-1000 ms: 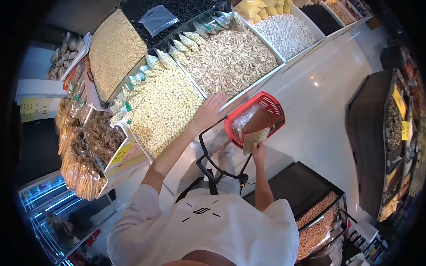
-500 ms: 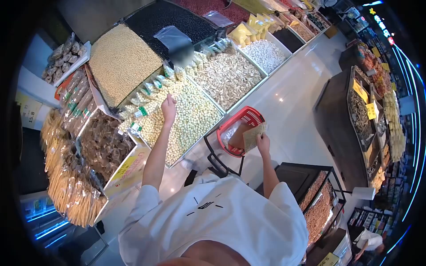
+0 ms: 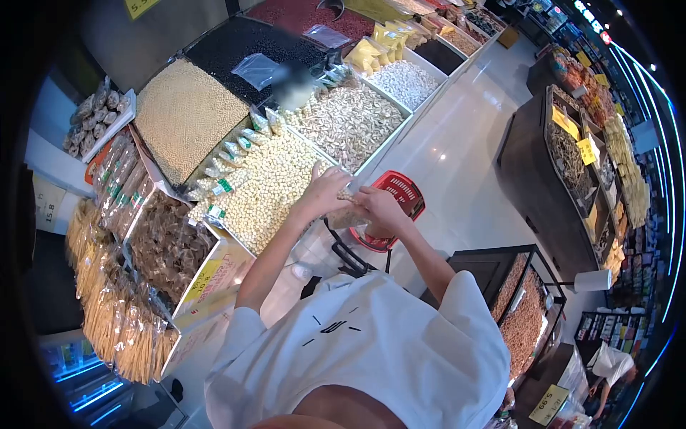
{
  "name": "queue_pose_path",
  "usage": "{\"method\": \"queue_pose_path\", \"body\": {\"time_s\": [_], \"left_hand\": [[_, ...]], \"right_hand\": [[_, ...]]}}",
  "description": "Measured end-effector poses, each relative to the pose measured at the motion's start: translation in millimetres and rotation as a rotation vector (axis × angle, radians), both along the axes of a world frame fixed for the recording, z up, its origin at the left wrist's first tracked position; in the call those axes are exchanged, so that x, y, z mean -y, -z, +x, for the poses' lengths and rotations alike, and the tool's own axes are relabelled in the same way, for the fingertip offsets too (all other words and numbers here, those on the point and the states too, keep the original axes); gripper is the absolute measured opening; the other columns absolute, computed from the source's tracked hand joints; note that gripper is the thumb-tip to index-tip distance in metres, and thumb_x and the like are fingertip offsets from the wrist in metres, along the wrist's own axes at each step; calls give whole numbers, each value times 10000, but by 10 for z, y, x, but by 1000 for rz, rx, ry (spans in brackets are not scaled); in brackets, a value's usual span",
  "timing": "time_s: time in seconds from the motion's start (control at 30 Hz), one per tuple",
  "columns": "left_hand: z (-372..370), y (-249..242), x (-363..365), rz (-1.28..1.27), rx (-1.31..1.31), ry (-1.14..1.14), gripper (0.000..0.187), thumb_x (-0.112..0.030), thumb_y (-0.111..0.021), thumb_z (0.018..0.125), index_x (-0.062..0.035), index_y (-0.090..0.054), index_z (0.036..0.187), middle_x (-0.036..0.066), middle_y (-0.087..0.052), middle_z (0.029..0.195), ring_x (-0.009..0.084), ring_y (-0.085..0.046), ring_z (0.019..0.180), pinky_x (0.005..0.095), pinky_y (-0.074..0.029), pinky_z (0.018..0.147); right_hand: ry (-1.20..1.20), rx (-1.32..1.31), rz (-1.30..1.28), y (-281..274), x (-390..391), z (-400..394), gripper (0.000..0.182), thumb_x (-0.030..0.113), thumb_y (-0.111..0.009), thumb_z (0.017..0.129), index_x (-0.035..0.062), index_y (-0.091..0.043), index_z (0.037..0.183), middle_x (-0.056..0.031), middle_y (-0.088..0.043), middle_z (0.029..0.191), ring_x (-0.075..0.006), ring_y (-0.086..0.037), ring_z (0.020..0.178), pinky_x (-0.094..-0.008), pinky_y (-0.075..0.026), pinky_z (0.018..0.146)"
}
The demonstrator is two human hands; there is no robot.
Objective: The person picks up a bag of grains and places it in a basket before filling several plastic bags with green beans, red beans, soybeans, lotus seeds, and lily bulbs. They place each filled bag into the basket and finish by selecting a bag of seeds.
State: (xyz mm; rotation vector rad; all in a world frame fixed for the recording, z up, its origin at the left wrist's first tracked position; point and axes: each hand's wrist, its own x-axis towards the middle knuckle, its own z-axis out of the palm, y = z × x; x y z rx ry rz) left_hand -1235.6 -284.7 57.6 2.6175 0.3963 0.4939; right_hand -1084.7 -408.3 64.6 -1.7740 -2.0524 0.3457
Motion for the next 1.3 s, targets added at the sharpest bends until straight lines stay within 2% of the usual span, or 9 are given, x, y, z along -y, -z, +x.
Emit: {"method": "queue_pose_path", "body": {"time_s": [0.03, 0.13, 0.5, 0.57, 0.63, 0.67, 0.7, 0.9, 1.3], "left_hand": [[-91, -180, 12, -124, -232, 13, 372, -356, -634, 692, -98, -601, 958, 100, -581, 928, 284, -511, 997, 421, -313, 961], [-222, -111, 21, -261, -238, 88, 320, -327, -626, 707, -81, -602, 910, 115, -572, 823, 311, -542, 868, 390, -421, 805], [-490, -119, 593, -202, -224, -114, 296, -294, -561, 799, -16, -522, 895, 160, -541, 827, 351, -530, 782, 414, -425, 676], [-571, -65, 626, -214, -293, -300, 278, -275, -541, 826, 1, -512, 850, 168, -528, 800, 355, -523, 763, 415, -414, 650], [-654, -113, 700, -209, -255, -392, 270, -267, -542, 828, 1, -513, 840, 171, -525, 793, 354, -522, 759, 414, -411, 645], [-694, -146, 724, -207, -212, -487, 262, -259, -543, 830, 1, -513, 829, 174, -522, 785, 354, -521, 755, 413, -408, 639], [-737, -158, 745, -203, -214, -487, 262, -259, -543, 830, 1, -513, 829, 174, -522, 785, 354, -521, 755, 413, -408, 639], [-940, -230, 832, -63, -186, -716, 241, -237, -557, 821, -1, -522, 850, 174, -534, 806, 341, -531, 772, 406, -412, 650], [-1389, -133, 479, -82, -122, -748, 214, -217, -592, 785, -20, -540, 852, 121, -561, 826, 291, -548, 813, 374, -440, 675]], "right_hand": [[-44, 15, 1, -24, -10, -48, 163, 168, -587, 752, 44, -520, 834, -97, -507, 795, -282, -530, 738, -383, -448, 632], [-129, -100, 76, -167, 15, -211, 156, 165, -578, 752, 43, -519, 829, -90, -498, 789, -277, -530, 751, -376, -447, 631], [-113, -361, 43, 326, 189, -122, 232, 186, -551, 797, 58, -505, 986, -111, -507, 865, -296, -542, 779, -377, -448, 654], [242, -755, -198, 798, 227, -74, 364, 280, -556, 812, 28, -470, 1060, -145, -531, 935, -283, -552, 817, -380, -450, 689], [211, -418, -556, 996, 479, -82, 570, 372, -589, 776, -16, -416, 1157, -219, -553, 1001, -309, -564, 888, -403, -443, 755], [154, -248, -570, 1837, 668, -116, 727, 464, -610, 714, -45, -389, 1183, -266, -559, 1001, -349, -559, 937, -412, -431, 806], [21, -333, -911, 1822, 780, -100, 766, 487, -602, 696, -69, -379, 1174, -280, -556, 1004, -362, -556, 948, -390, -430, 833], [41, -404, -899, 2211, 917, -163, 338, 254, -581, 658, 18, -587, 901, -181, -608, 891, -335, -576, 873, -413, -448, 754], [630, -241, -500, 1829, 345, 1403, 384, 382, -601, 752, 9, -622, 837, -161, -616, 708, -262, -616, 670, -353, -464, 623]]}}
